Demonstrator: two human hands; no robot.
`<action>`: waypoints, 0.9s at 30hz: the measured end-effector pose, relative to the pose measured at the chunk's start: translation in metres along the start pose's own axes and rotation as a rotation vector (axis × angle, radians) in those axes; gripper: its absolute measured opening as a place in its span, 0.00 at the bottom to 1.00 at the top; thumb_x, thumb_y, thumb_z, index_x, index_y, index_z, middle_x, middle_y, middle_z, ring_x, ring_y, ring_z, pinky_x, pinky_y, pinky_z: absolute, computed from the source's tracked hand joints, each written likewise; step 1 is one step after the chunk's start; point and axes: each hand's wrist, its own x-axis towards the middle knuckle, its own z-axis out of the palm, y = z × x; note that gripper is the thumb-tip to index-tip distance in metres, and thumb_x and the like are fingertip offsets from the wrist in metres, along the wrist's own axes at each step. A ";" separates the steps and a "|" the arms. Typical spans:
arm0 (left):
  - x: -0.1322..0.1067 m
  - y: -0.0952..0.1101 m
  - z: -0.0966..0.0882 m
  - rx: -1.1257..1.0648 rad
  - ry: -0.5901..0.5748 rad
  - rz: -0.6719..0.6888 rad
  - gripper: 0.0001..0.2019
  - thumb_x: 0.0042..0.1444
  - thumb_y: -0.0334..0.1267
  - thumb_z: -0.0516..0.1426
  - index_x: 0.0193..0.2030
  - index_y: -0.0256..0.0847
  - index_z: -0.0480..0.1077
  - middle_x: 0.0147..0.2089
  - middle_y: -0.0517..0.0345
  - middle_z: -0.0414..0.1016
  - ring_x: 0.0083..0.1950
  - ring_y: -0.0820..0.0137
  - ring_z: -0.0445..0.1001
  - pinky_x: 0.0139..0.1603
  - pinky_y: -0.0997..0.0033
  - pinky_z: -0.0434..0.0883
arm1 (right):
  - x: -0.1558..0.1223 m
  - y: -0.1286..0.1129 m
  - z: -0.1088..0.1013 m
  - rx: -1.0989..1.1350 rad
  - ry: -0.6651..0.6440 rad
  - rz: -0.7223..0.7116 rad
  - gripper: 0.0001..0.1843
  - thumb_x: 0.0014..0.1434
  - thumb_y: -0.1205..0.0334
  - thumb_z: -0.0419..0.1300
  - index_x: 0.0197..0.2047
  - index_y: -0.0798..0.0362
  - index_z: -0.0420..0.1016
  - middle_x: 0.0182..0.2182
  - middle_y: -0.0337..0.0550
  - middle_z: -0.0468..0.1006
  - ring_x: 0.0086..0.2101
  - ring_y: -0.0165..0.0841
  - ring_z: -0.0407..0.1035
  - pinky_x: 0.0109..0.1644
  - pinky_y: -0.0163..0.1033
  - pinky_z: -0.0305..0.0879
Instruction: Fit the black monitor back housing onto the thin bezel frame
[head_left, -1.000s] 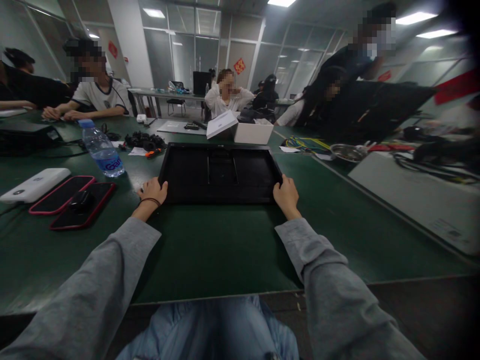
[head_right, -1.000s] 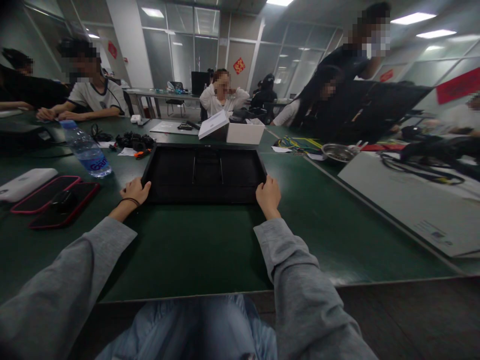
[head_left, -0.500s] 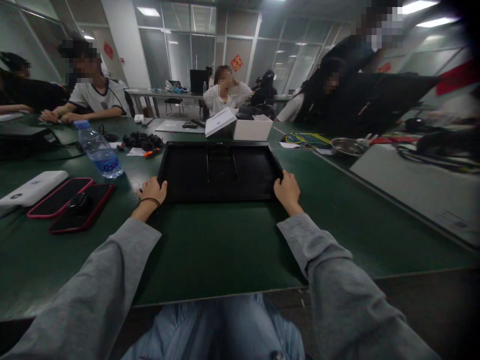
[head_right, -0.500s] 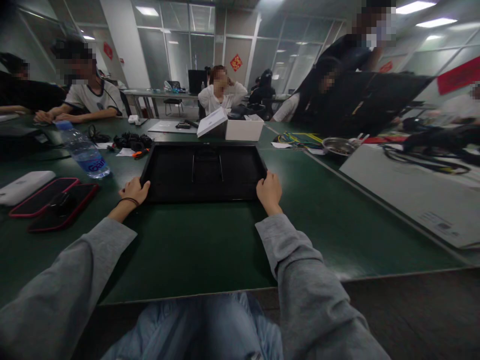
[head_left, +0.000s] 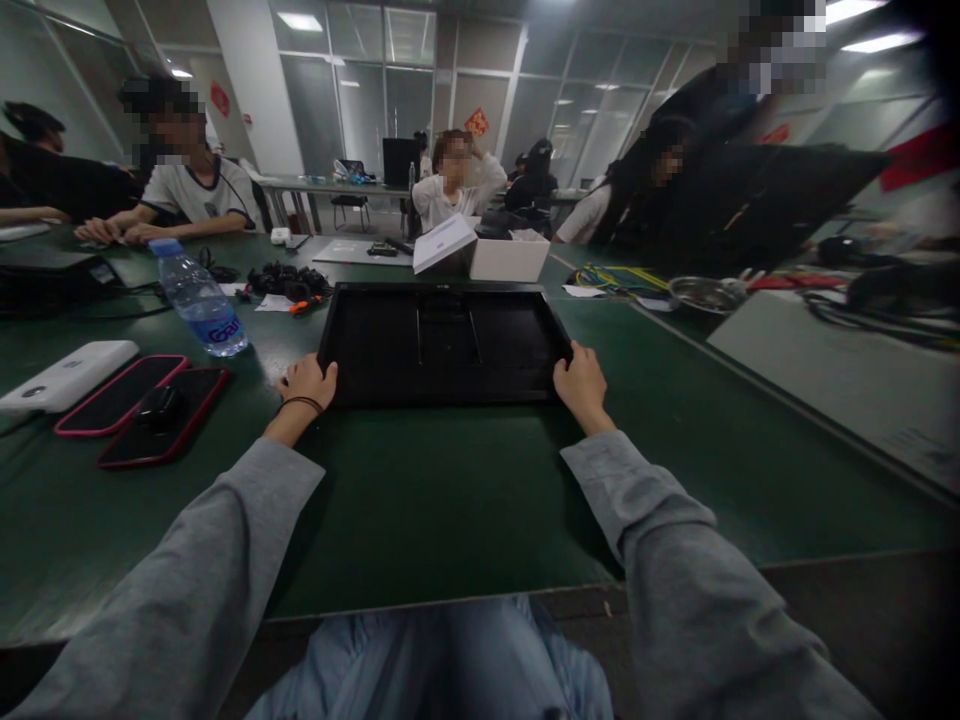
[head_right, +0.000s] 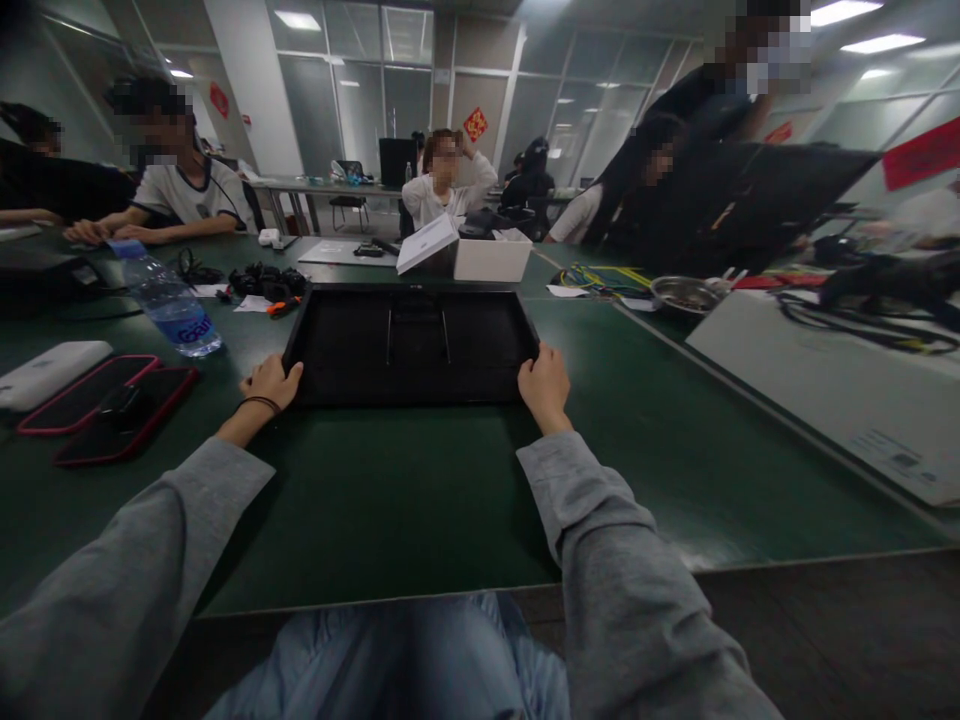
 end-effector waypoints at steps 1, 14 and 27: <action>0.000 0.000 0.000 -0.005 0.001 0.003 0.28 0.65 0.49 0.44 0.66 0.36 0.63 0.67 0.36 0.68 0.70 0.48 0.62 0.68 0.39 0.56 | 0.000 0.000 0.000 0.007 -0.003 0.002 0.31 0.65 0.60 0.47 0.68 0.63 0.63 0.59 0.63 0.70 0.55 0.48 0.69 0.56 0.50 0.66; 0.003 -0.003 0.002 -0.012 0.006 0.004 0.26 0.66 0.48 0.44 0.65 0.38 0.64 0.67 0.36 0.67 0.70 0.49 0.61 0.67 0.39 0.56 | 0.004 0.006 -0.007 0.095 -0.051 -0.005 0.30 0.64 0.64 0.48 0.68 0.62 0.64 0.60 0.62 0.71 0.59 0.47 0.67 0.63 0.52 0.62; 0.010 -0.019 -0.008 0.005 0.034 -0.028 0.27 0.64 0.49 0.47 0.64 0.37 0.66 0.66 0.34 0.68 0.68 0.47 0.63 0.65 0.40 0.62 | 0.021 0.027 0.003 0.603 -0.281 0.099 0.34 0.59 0.58 0.58 0.68 0.54 0.59 0.45 0.50 0.81 0.44 0.41 0.76 0.51 0.50 0.73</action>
